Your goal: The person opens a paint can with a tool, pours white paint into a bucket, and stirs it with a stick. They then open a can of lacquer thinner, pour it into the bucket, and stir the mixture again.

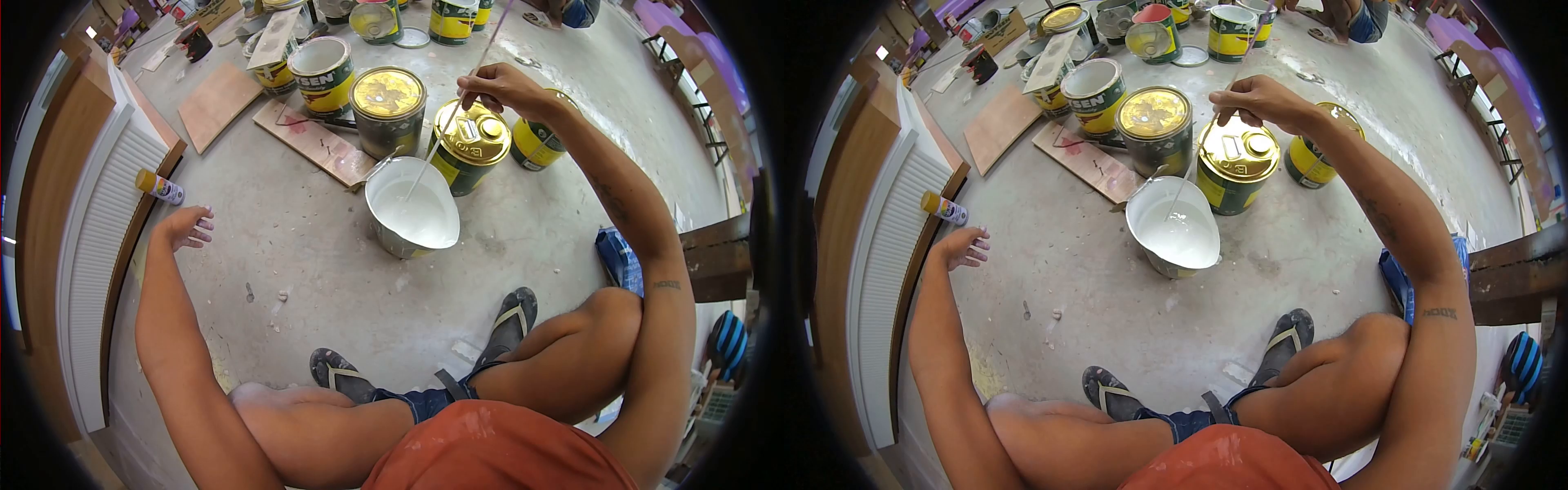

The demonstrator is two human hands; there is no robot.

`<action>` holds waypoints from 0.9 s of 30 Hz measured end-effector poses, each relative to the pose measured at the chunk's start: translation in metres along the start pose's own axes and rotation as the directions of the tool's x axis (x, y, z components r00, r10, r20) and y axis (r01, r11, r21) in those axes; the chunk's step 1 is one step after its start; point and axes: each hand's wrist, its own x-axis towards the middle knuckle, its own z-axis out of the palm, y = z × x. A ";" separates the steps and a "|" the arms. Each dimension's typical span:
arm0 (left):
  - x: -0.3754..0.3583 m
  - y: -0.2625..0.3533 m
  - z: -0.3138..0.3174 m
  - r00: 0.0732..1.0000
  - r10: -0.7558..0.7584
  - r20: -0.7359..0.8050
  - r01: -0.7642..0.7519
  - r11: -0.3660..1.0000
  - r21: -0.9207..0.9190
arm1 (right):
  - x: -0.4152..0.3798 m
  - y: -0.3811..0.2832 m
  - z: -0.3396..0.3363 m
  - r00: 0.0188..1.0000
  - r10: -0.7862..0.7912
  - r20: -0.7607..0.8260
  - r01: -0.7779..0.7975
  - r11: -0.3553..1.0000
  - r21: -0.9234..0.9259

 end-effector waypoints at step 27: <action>-0.007 0.006 0.001 1.000 0.015 0.006 -0.015 1.000 -0.006 | 0.009 -0.023 0.076 0.991 -0.022 -0.130 -0.010 0.970 -0.243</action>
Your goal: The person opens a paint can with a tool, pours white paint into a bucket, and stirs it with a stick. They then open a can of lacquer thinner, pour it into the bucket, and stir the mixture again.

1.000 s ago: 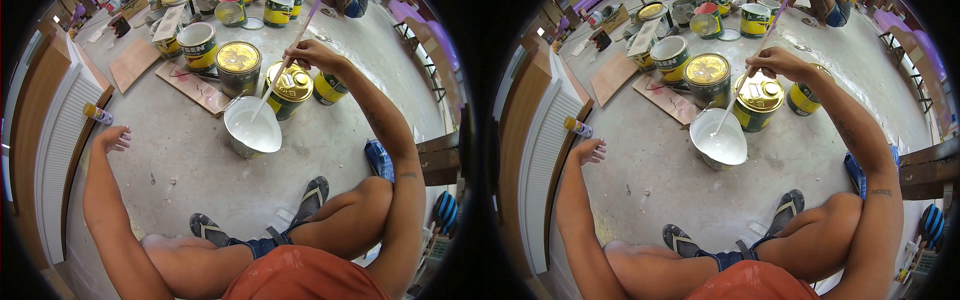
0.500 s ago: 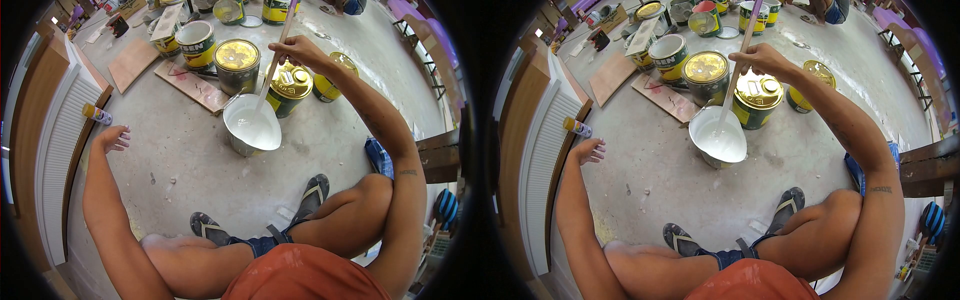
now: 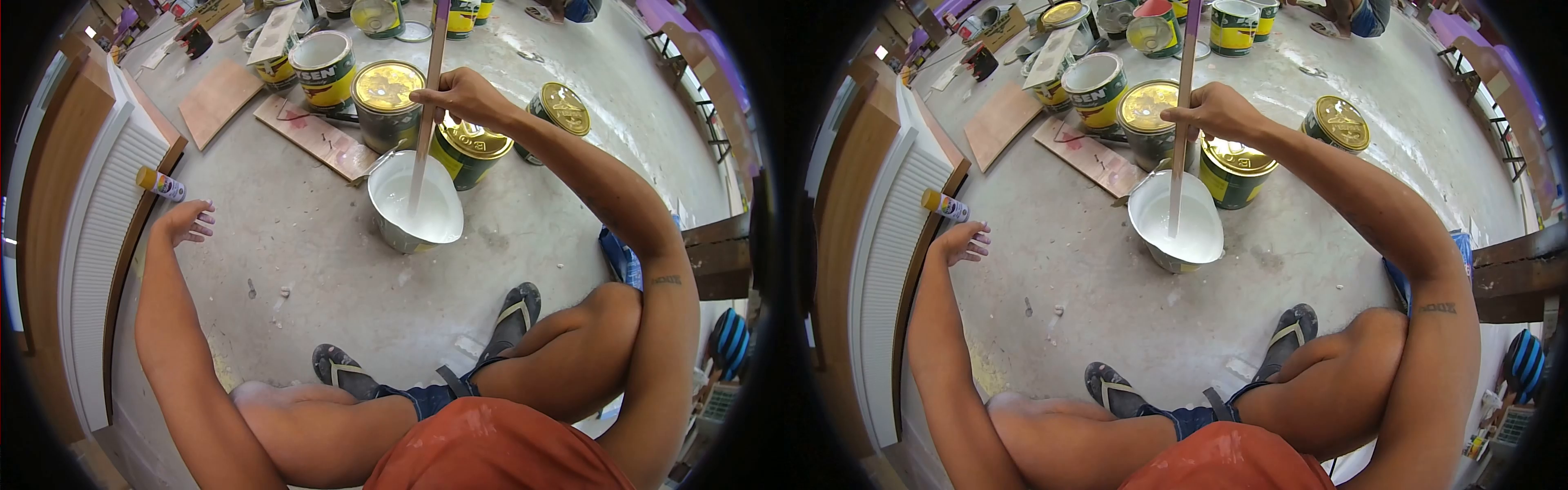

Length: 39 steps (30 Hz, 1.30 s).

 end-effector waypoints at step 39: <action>0.007 0.003 0.001 1.000 -0.013 0.018 0.013 1.000 0.011 | -0.018 0.018 0.067 0.831 -0.413 0.373 0.462 0.886 -0.049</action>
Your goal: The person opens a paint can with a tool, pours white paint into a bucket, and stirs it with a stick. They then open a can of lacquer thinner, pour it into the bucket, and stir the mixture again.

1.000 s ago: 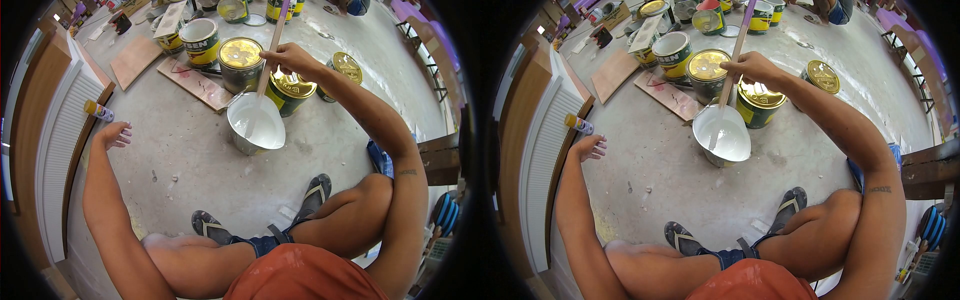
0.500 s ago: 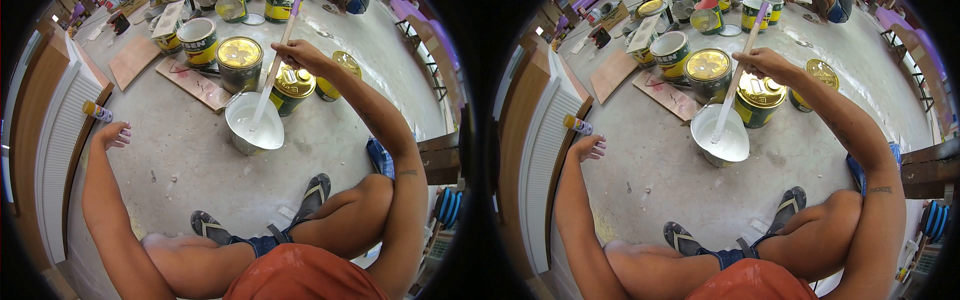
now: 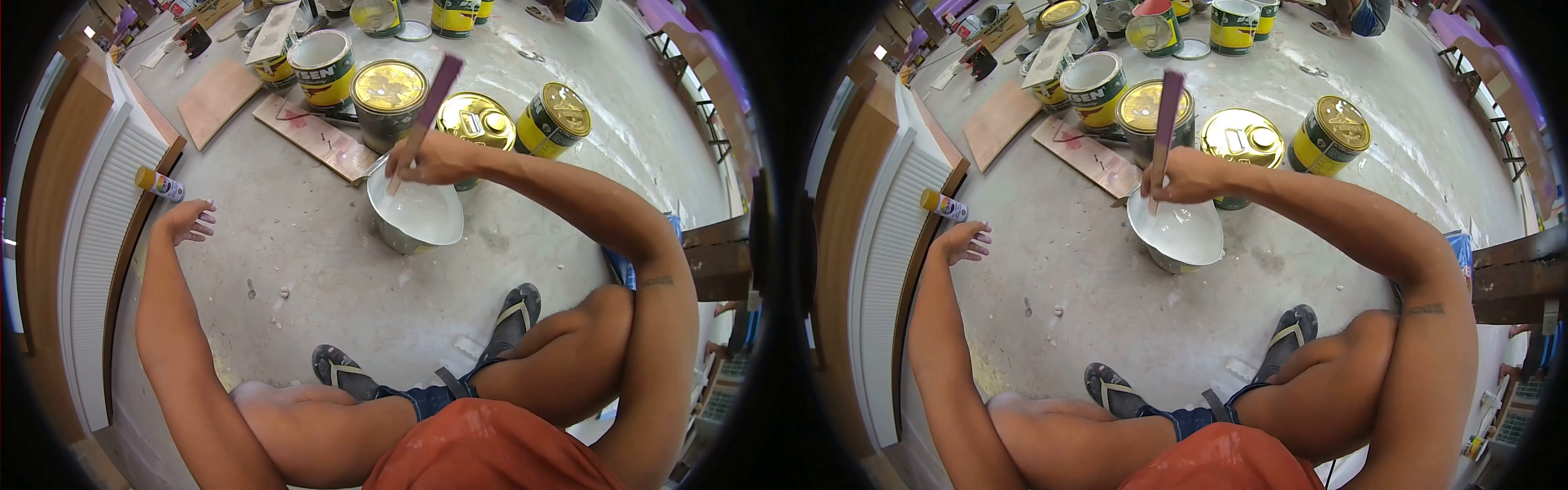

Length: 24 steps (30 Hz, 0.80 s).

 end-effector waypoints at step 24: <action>0.006 -0.006 0.000 1.000 0.012 0.003 -0.012 1.000 -0.004 | -0.012 0.006 -0.016 0.836 0.176 0.520 -0.121 0.983 -0.139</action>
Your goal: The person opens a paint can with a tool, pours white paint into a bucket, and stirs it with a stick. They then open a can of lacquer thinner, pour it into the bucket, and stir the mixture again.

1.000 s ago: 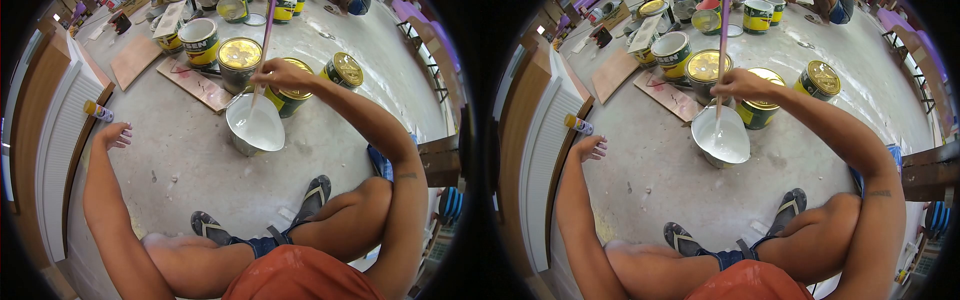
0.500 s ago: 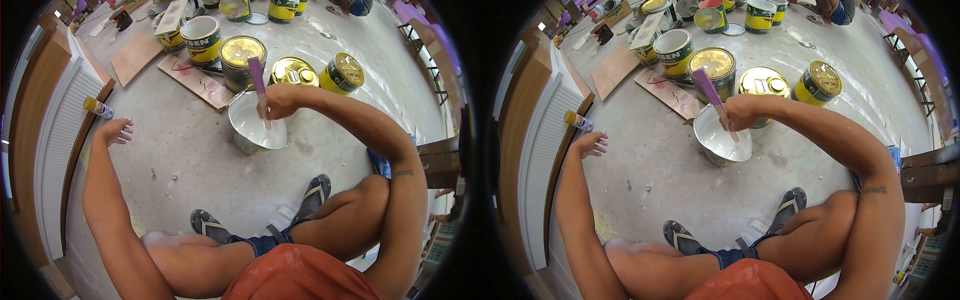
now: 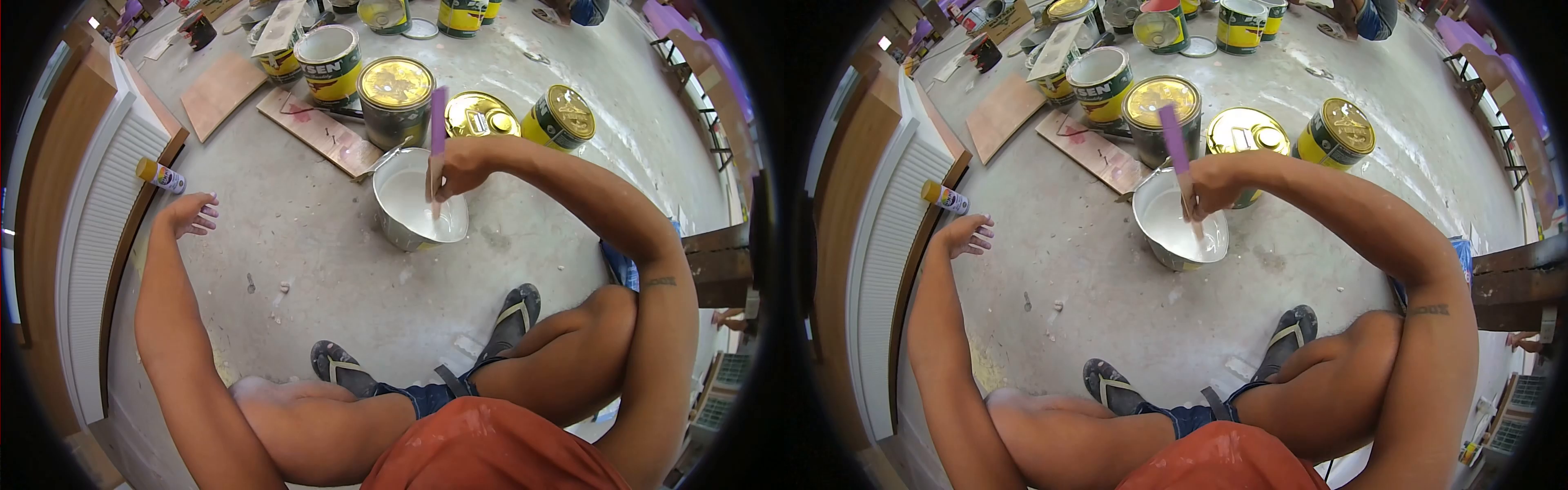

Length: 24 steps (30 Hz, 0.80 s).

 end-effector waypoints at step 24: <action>-0.009 0.003 -0.002 1.000 0.013 -0.007 -0.013 1.000 -0.018 | 0.013 -0.006 0.010 0.910 -0.352 -0.220 0.291 0.918 -0.269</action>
